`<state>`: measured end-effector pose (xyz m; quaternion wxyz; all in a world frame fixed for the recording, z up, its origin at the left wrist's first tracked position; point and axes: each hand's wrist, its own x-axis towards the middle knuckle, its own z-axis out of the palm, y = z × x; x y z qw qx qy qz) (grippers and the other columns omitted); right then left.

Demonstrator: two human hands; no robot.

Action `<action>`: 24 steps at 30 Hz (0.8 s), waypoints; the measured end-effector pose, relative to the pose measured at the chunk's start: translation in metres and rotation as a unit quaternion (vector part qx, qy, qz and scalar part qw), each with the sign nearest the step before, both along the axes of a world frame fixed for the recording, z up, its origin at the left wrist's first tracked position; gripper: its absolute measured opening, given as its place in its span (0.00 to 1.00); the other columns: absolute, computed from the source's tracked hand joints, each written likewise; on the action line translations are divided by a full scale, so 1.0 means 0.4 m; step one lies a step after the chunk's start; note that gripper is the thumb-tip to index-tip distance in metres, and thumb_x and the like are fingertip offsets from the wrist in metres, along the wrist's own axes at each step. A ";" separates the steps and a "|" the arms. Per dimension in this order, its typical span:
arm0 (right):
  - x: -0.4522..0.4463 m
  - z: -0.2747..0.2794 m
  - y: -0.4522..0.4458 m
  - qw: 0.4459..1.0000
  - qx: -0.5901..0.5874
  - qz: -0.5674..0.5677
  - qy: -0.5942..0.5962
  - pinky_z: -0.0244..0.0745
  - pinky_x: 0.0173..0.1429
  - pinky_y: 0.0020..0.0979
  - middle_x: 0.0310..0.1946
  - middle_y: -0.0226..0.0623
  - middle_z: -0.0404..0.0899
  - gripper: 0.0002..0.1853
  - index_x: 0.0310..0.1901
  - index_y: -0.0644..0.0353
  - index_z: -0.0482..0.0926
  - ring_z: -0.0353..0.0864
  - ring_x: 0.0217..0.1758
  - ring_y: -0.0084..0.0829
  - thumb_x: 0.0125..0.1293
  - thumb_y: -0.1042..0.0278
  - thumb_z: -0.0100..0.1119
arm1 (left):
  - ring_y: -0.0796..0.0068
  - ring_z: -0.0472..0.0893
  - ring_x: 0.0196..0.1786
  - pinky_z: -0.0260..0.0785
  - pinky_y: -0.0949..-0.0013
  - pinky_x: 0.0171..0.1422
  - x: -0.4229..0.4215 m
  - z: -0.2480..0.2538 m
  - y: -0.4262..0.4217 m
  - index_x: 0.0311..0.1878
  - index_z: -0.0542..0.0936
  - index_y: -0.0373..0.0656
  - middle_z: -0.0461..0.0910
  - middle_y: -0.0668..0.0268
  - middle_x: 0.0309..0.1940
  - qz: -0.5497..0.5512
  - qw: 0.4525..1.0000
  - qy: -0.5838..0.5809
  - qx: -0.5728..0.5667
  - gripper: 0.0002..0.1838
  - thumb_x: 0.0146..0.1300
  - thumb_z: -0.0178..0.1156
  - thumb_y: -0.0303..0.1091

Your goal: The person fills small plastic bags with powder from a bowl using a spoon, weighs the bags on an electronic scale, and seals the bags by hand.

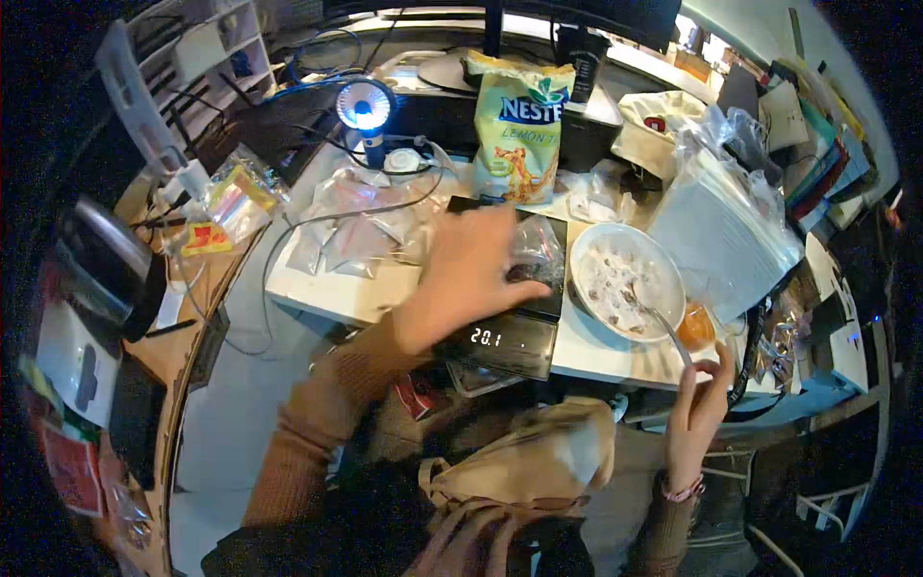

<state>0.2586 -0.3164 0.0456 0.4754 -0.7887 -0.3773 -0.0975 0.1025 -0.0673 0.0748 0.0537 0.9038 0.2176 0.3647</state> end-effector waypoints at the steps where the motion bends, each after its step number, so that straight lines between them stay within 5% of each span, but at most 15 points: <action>1: -0.001 -0.007 -0.011 0.997 0.065 -0.013 -0.038 0.56 0.27 0.18 0.30 0.28 0.70 0.16 0.55 0.59 0.64 0.61 0.25 0.15 0.65 0.72 0.46 | 0.60 0.76 0.31 0.66 0.64 0.32 0.045 -0.020 0.002 0.33 0.73 0.39 0.75 0.56 0.26 -0.008 0.994 -0.039 0.098 0.26 0.40 0.66 0.51; 4: -0.026 0.000 -0.023 0.985 0.152 0.008 -0.080 0.57 0.29 0.18 0.32 0.29 0.70 0.15 0.53 0.60 0.65 0.63 0.28 0.15 0.65 0.72 0.47 | 0.53 0.77 0.30 0.66 0.58 0.30 0.112 -0.019 0.026 0.33 0.72 0.38 0.76 0.55 0.25 0.041 0.994 0.100 0.029 0.22 0.43 0.66 0.46; 9: -0.083 0.045 0.058 0.972 0.207 0.107 -0.035 0.59 0.32 0.18 0.32 0.28 0.71 0.10 0.46 0.61 0.70 0.65 0.31 0.16 0.62 0.74 0.50 | 0.55 0.78 0.30 0.68 0.58 0.31 0.055 0.027 -0.006 0.36 0.71 0.36 0.77 0.55 0.24 -0.021 0.997 -0.069 0.037 0.23 0.45 0.64 0.45; 14: -0.142 0.043 0.181 0.957 0.165 0.230 0.065 0.60 0.33 0.16 0.32 0.27 0.71 0.08 0.41 0.60 0.72 0.67 0.31 0.16 0.59 0.74 0.55 | 0.55 0.79 0.32 0.71 0.58 0.35 0.118 -0.007 -0.035 0.39 0.71 0.33 0.78 0.52 0.29 0.176 0.982 0.062 -0.035 0.21 0.46 0.60 0.39; 17: -0.132 0.037 0.201 0.953 0.138 0.258 0.074 0.61 0.32 0.17 0.31 0.28 0.71 0.09 0.41 0.61 0.72 0.67 0.31 0.16 0.58 0.74 0.56 | 0.57 0.80 0.33 0.71 0.59 0.32 0.156 -0.080 0.075 0.28 0.77 0.39 0.79 0.55 0.28 0.152 0.983 0.038 -0.097 0.17 0.44 0.64 0.45; 19: -0.121 0.030 0.205 0.958 0.086 0.261 0.084 0.63 0.29 0.19 0.29 0.30 0.71 0.10 0.40 0.64 0.71 0.68 0.29 0.18 0.58 0.74 0.57 | 0.54 0.80 0.31 0.71 0.57 0.30 0.146 -0.085 0.100 0.22 0.78 0.40 0.79 0.55 0.25 0.168 0.977 0.131 -0.001 0.12 0.48 0.61 0.40; 24: -0.085 0.063 0.299 0.930 0.096 0.307 0.175 0.64 0.32 0.18 0.32 0.30 0.72 0.10 0.42 0.63 0.71 0.69 0.30 0.18 0.58 0.75 0.56 | 0.51 0.78 0.28 0.69 0.56 0.31 0.059 0.020 -0.016 0.29 0.75 0.39 0.77 0.54 0.24 0.027 0.998 -0.011 -0.059 0.09 0.51 0.55 0.36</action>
